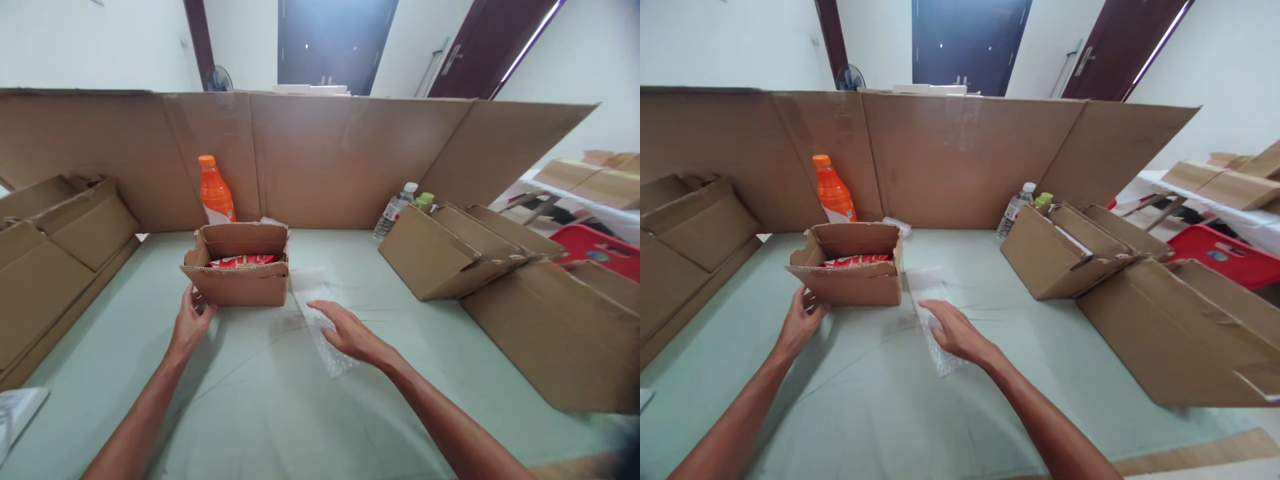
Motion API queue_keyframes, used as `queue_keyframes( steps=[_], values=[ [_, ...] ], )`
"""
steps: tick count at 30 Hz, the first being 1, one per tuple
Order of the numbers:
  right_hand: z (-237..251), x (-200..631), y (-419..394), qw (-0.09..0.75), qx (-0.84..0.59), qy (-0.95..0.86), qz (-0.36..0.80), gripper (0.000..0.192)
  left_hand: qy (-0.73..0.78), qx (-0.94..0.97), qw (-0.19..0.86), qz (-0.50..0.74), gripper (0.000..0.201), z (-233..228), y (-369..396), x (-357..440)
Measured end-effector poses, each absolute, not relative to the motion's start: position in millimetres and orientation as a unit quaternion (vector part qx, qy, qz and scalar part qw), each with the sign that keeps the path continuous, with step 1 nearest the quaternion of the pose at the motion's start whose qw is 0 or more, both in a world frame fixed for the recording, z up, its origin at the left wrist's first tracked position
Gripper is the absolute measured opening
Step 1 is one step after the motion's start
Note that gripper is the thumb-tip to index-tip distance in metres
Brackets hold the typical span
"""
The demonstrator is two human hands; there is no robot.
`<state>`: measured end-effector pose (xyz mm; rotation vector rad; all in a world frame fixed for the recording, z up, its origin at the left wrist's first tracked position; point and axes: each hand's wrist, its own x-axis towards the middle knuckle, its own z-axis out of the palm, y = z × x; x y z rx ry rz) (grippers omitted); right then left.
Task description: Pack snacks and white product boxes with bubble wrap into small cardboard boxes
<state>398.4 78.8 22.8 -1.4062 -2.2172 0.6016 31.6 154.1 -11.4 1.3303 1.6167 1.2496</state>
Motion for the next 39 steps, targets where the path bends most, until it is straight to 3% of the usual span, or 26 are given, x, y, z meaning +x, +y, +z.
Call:
queue_keyframes(
  steps=[3,5,10,13,17,22,27,29,34,39],
  values=[
    [17,437,30,0.101,-0.504,-0.847,0.133,0.079,0.657,0.525,0.298,0.452,0.079,-24,112,25],
    [9,444,14,0.065,-0.51,-0.853,0.092,0.069,0.667,0.546,0.262,0.434,0.068,-30,77,30],
    [8,412,14,0.137,-0.506,-0.85,0.044,0.029,0.582,0.673,0.174,0.421,0.045,-26,6,65],
    [30,389,-2,0.174,-0.483,-0.853,0.094,0.023,0.474,0.782,0.147,0.378,0.06,-10,-24,83],
    [53,368,-33,0.175,-0.43,-0.852,0.242,0.021,0.377,0.839,0.219,0.325,0.09,4,-52,106],
    [49,365,-48,0.215,-0.456,-0.774,0.382,0.019,0.449,0.752,0.386,0.29,0.071,-3,-55,133],
    [43,375,-72,0.403,-0.519,-0.742,0.13,0.018,0.532,0.693,0.415,0.254,0.065,-4,-35,144],
    [39,373,-82,0.385,-0.472,-0.789,0.074,0.022,0.548,0.695,0.402,0.234,0.066,-2,-27,145],
    [11,355,-85,0.241,-0.45,-0.859,0.045,0.03,0.555,0.721,0.364,0.2,0.061,-1,-20,145],
    [-8,349,-74,0.27,-0.49,-0.828,0.05,0.019,0.443,0.808,0.235,0.31,0.057,-1,-33,130]
  ],
)
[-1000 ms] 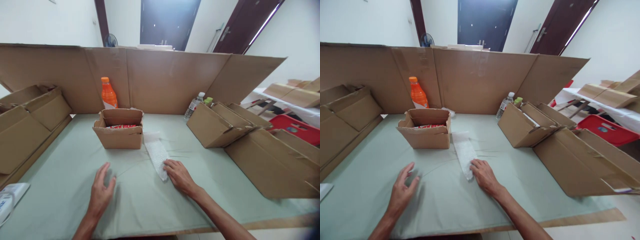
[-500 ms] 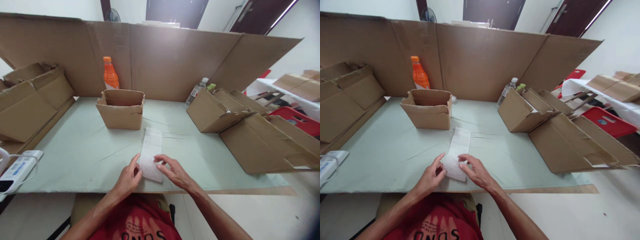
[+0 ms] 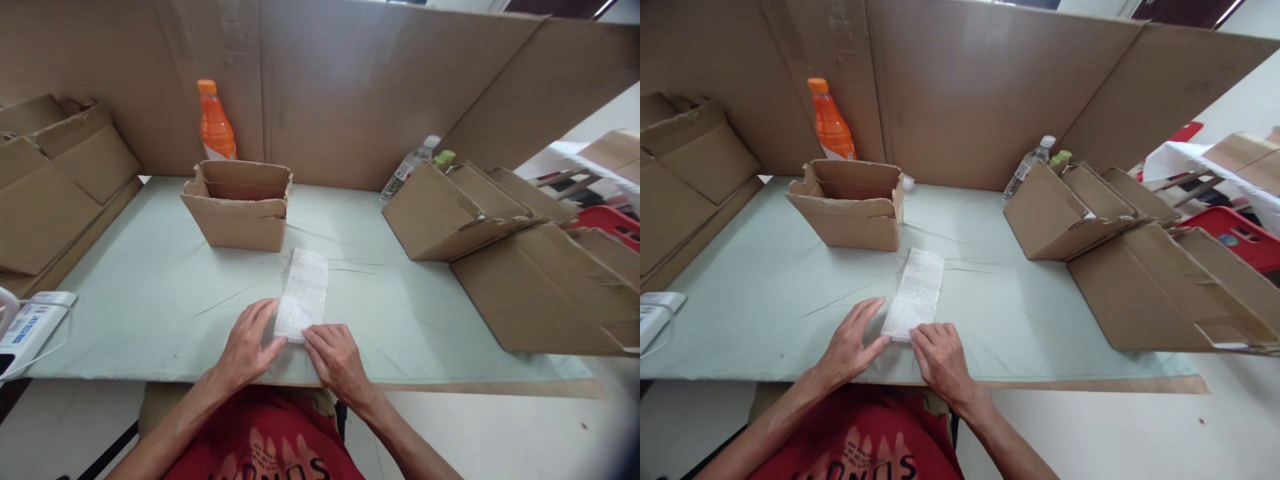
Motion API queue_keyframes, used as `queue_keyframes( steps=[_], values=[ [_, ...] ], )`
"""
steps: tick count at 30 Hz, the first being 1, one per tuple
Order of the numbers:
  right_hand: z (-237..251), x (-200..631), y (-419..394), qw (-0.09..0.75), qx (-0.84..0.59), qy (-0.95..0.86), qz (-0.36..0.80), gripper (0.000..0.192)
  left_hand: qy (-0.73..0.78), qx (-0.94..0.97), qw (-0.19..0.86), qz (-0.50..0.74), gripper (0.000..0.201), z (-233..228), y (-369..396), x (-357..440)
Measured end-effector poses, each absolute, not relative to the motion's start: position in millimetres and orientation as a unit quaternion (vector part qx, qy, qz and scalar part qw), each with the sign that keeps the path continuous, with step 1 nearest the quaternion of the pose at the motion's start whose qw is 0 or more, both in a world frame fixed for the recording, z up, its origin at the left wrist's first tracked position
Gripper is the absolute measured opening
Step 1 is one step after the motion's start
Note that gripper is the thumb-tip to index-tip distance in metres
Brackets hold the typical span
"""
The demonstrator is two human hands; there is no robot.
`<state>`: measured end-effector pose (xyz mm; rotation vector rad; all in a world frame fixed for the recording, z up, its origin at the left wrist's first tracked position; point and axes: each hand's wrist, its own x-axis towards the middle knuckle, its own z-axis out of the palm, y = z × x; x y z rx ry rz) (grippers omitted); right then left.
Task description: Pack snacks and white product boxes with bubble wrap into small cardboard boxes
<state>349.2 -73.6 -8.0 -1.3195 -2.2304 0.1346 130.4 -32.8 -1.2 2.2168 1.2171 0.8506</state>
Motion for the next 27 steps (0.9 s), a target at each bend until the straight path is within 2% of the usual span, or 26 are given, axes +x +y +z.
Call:
queue_keyframes(
  steps=[3,6,10,14,16,19,23,25,27],
  values=[
    [-7,352,-71,0.309,-0.516,-0.785,0.149,0.02,0.369,0.851,0.216,0.305,0.055,-4,-38,128],
    [-2,358,-72,0.336,-0.552,-0.73,0.221,0.019,0.41,0.828,0.25,0.29,0.048,-8,-33,135],
    [2,364,-79,0.359,-0.561,-0.74,0.096,0.021,0.479,0.795,0.271,0.258,0.047,-11,-16,147],
    [-1,361,-75,0.254,-0.518,-0.815,0.045,0.027,0.493,0.801,0.236,0.245,0.044,-11,-5,153],
    [-4,359,-67,0.231,-0.518,-0.822,0.046,0.025,0.478,0.809,0.199,0.279,0.043,-9,-6,151],
    [-5,358,-58,0.259,-0.524,-0.805,0.1,0.024,0.399,0.841,0.179,0.318,0.049,-6,-15,144],
    [3,361,-61,0.269,-0.532,-0.761,0.256,0.023,0.355,0.849,0.257,0.297,0.057,-2,-25,137],
    [5,361,-66,0.276,-0.546,-0.755,0.237,0.024,0.382,0.831,0.293,0.279,0.057,-3,-22,139],
    [7,361,-70,0.292,-0.553,-0.766,0.149,0.026,0.409,0.824,0.292,0.26,0.055,-5,-14,145]
  ],
)
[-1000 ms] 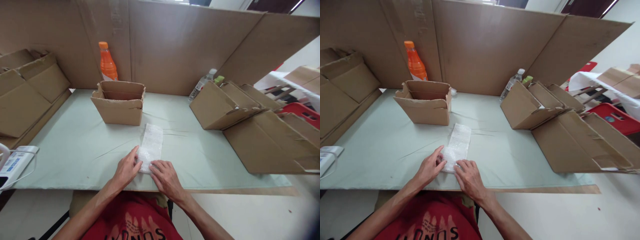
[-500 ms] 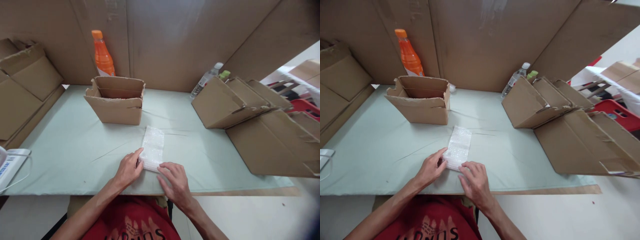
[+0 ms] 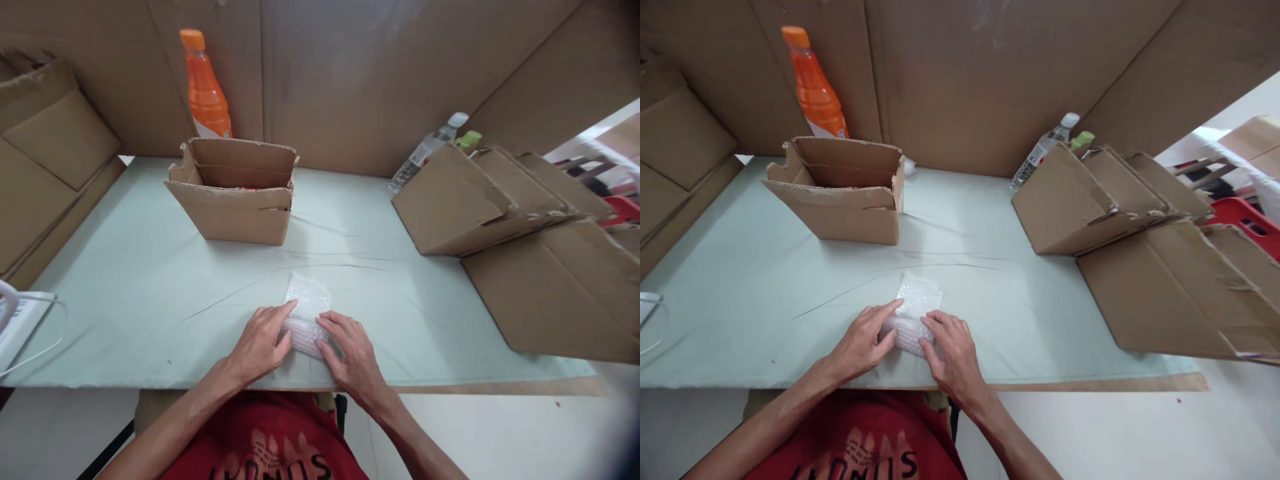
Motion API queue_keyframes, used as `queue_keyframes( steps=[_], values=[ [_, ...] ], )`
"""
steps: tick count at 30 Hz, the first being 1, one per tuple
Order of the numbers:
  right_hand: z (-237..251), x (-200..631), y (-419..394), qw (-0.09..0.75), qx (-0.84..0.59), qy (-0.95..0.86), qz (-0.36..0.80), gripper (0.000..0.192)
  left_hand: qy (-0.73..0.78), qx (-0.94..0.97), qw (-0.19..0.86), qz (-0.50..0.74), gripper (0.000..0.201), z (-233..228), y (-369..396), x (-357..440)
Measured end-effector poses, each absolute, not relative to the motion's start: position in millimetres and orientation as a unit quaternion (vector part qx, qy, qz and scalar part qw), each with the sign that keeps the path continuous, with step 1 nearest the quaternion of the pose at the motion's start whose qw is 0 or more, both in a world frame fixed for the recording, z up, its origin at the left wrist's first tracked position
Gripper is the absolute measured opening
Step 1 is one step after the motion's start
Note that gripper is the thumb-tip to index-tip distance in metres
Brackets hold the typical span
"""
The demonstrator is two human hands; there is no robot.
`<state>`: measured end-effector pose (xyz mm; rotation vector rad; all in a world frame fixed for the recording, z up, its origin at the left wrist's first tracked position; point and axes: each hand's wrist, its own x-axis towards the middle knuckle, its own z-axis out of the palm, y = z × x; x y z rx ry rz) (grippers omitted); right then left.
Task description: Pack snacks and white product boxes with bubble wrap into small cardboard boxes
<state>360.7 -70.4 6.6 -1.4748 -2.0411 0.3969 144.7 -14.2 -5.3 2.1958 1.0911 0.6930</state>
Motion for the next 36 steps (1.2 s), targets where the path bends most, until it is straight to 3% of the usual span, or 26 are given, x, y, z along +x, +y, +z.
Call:
queue_keyframes(
  steps=[2,5,12,19,25,29,32,36],
  values=[
    [6,358,-72,0.27,-0.542,-0.791,0.089,0.028,0.43,0.825,0.27,0.248,0.052,-7,-6,150],
    [2,354,-69,0.212,-0.522,-0.822,0.087,0.031,0.43,0.825,0.252,0.266,0.052,-6,-2,150],
    [-2,360,-54,0.267,-0.56,-0.743,0.252,0.03,0.404,0.814,0.301,0.289,0.059,-2,-14,139],
    [-9,376,-29,0.194,-0.599,-0.772,0.088,0.038,0.483,0.801,0.24,0.259,0.052,-11,5,155],
    [-9,372,-39,0.26,-0.519,-0.784,0.221,0.007,0.443,0.771,0.378,0.258,0.081,-9,-1,148],
    [-6,374,-41,0.262,-0.546,-0.73,0.317,0.031,0.416,0.763,0.437,0.233,0.079,-4,-7,143],
    [5,383,-32,0.254,-0.543,-0.721,0.347,0.028,0.368,0.827,0.311,0.291,0.076,20,10,125],
    [23,394,-20,0.281,-0.569,-0.701,0.326,0.022,0.44,0.798,-0.004,0.41,0.062,76,75,86]
  ],
)
